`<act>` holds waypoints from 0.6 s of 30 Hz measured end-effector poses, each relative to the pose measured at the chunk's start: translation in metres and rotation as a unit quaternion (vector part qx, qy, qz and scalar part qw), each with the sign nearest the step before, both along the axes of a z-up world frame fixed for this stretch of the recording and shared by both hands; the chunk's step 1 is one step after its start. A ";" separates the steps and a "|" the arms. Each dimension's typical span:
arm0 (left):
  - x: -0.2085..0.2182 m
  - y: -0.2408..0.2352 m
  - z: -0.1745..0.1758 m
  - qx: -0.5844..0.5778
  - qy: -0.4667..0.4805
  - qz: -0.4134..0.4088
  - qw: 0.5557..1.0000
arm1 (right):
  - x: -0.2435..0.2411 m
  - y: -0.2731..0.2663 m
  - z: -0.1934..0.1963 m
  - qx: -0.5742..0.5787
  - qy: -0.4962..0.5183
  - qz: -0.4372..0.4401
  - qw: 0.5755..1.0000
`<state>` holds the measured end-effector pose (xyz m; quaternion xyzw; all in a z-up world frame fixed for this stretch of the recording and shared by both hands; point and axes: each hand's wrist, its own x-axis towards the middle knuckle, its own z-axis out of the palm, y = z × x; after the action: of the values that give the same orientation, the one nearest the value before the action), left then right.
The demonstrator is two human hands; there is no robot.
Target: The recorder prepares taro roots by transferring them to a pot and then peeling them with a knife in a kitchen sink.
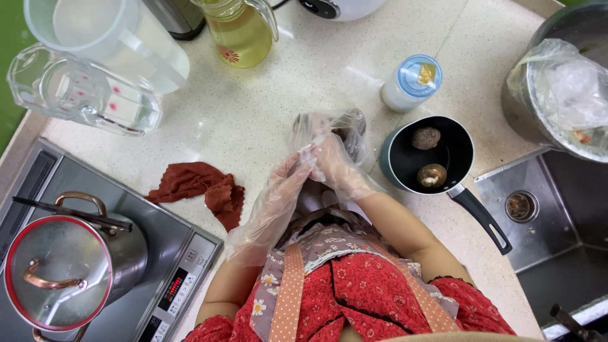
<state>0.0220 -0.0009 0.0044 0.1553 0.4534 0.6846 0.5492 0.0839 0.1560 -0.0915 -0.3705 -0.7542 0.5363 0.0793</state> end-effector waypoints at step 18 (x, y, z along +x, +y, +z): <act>-0.001 0.026 0.004 0.013 0.035 0.001 0.999 | 0.050 0.009 0.056 0.146 0.109 -0.014 0.983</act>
<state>0.0210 0.0247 0.0089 0.1858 0.4642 0.6849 0.5300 0.1336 0.1648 -0.0354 -0.3048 -0.8060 0.4567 0.2211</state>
